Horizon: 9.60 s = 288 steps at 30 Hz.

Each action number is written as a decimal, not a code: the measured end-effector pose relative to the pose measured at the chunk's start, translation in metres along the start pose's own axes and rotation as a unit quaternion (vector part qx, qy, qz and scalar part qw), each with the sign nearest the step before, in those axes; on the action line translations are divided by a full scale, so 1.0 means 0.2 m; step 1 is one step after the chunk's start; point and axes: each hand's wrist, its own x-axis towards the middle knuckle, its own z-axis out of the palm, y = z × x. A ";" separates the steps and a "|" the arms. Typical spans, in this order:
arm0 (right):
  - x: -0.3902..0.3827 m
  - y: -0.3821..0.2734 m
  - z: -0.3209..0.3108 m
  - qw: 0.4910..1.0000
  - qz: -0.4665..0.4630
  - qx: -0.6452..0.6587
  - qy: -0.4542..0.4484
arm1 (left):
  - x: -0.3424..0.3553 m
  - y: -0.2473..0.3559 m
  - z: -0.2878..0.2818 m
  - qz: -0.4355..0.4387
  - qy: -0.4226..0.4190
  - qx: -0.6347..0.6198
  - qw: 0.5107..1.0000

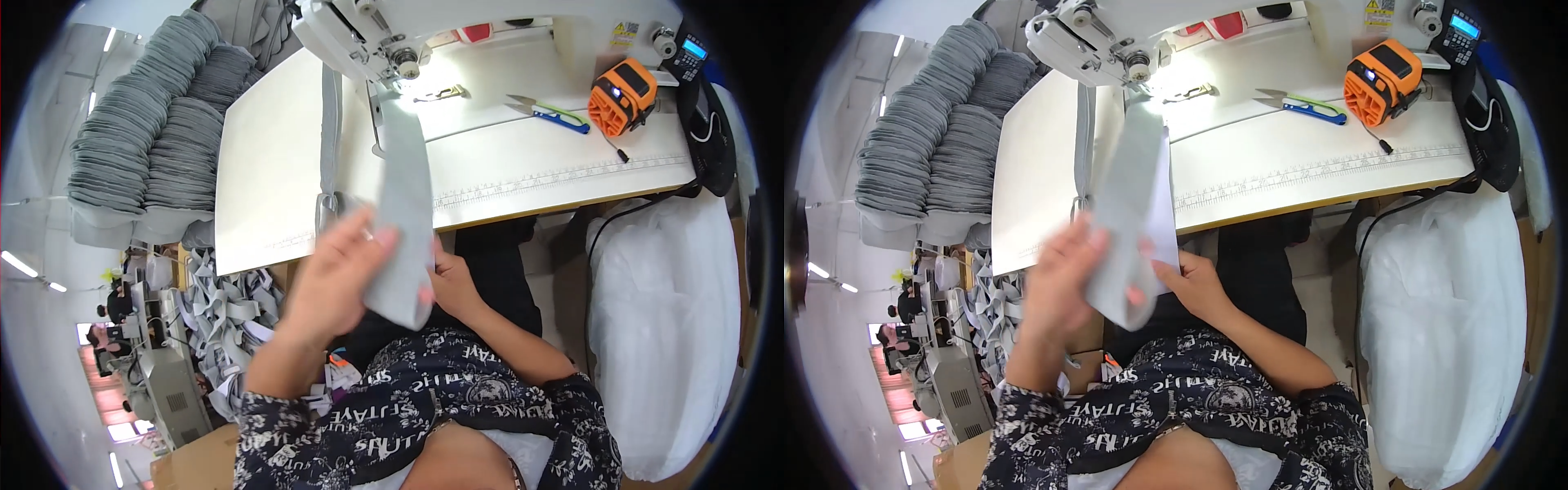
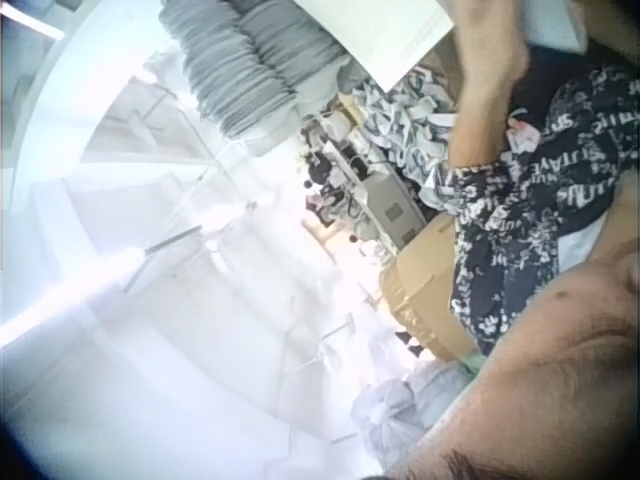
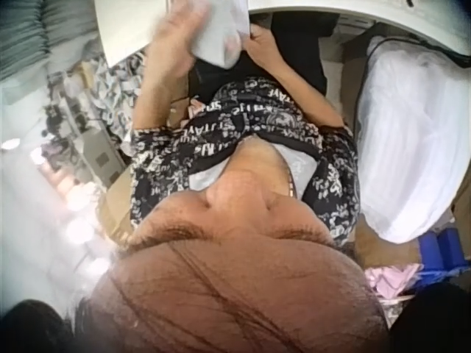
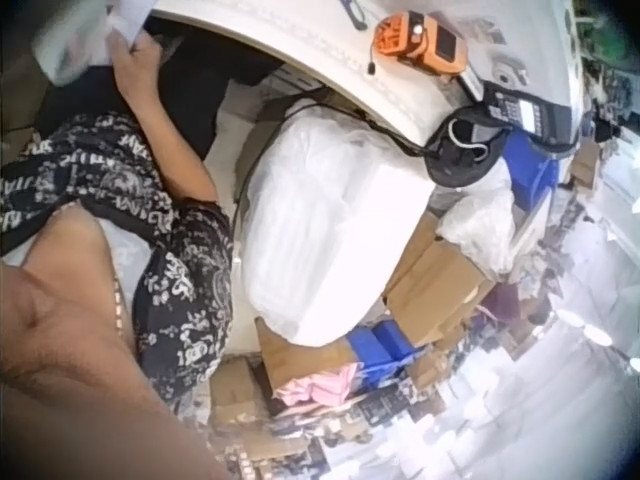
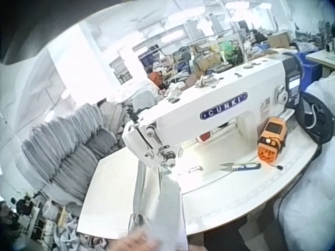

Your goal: Sewing and assembling fabric or leather straps using an industrial sewing machine.

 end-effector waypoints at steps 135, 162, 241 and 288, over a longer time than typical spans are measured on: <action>0.15 -0.52 -0.26 0.621 -0.470 -0.579 -0.239 | 0.69 -0.05 -0.47 0.519 -0.097 0.670 0.522; 0.16 -0.56 -0.25 0.624 -0.445 -0.591 -0.252 | 0.71 -0.03 -0.57 0.563 -0.020 0.642 0.520; 0.37 -0.56 -0.22 0.605 -0.389 -0.658 -0.222 | 0.71 -0.21 -0.29 0.368 0.047 0.641 0.672; -0.11 -0.06 -0.10 0.997 0.047 -0.013 0.056 | -0.09 -0.53 -0.23 -0.043 0.038 0.080 0.995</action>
